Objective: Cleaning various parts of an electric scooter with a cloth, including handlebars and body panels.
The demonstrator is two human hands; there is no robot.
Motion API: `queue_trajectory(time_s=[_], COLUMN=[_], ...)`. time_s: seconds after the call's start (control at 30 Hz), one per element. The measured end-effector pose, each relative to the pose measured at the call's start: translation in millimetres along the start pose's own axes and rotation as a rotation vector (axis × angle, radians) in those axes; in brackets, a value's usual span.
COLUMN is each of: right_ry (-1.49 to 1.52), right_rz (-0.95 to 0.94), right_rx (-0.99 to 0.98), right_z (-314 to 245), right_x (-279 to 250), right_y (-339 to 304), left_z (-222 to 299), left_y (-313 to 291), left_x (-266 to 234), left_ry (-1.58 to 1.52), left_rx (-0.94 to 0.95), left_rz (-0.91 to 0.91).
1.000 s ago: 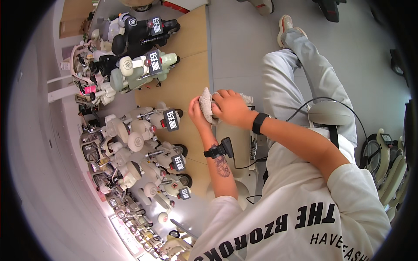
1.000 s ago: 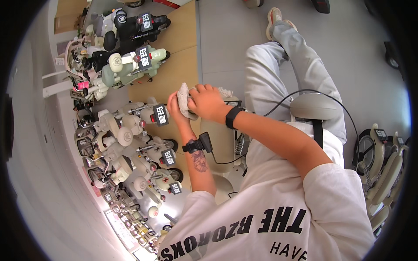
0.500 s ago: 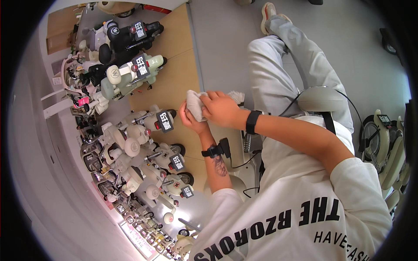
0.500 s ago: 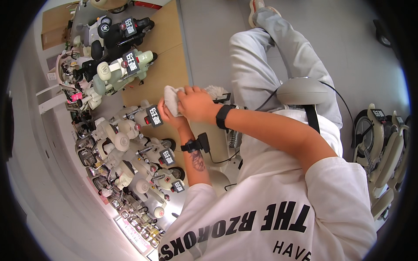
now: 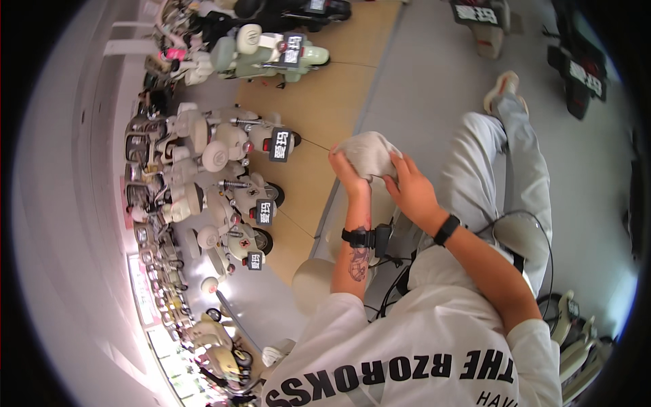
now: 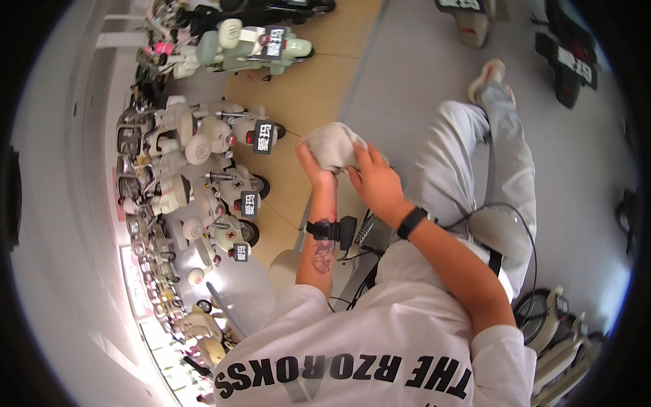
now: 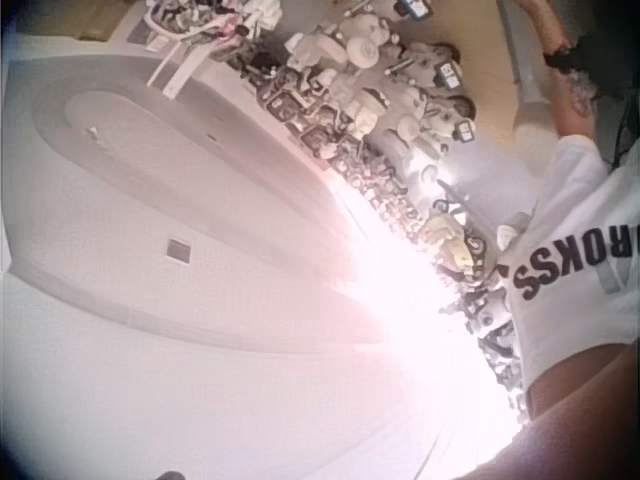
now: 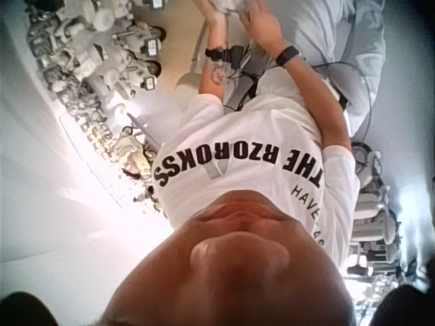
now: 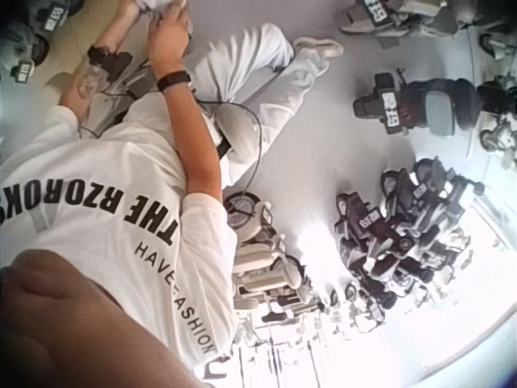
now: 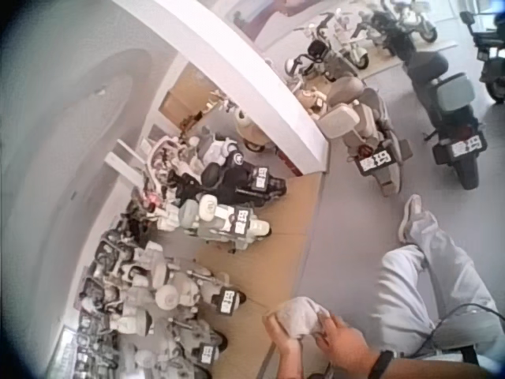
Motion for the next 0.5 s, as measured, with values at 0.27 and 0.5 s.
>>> queue_trajectory(time_s=[0.27, 0.5], right_ry=[-0.074, -0.192], right_rz=[-0.135, 0.032], right_rx=[0.025, -0.274], right_z=[-1.7, -60.8], right_x=[-7.6, -12.2], right_y=[-19.1, 17.6], left_z=[59.9, 30.9], left_y=[14.4, 30.8], left_x=[24.9, -6.5], left_ry=[0.92, 0.642], left_rx=[0.219, 0.195], left_rz=[-0.471, -0.502])
Point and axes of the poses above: each hand's wrist, its own y-axis towards the middle knuckle, its own x-axis out of the palm, z = x × y, the point moved 5 cm from there along y, towards the middle knuckle, and after that the axes turned 13 degrees about -z, right-handed, at the moved point
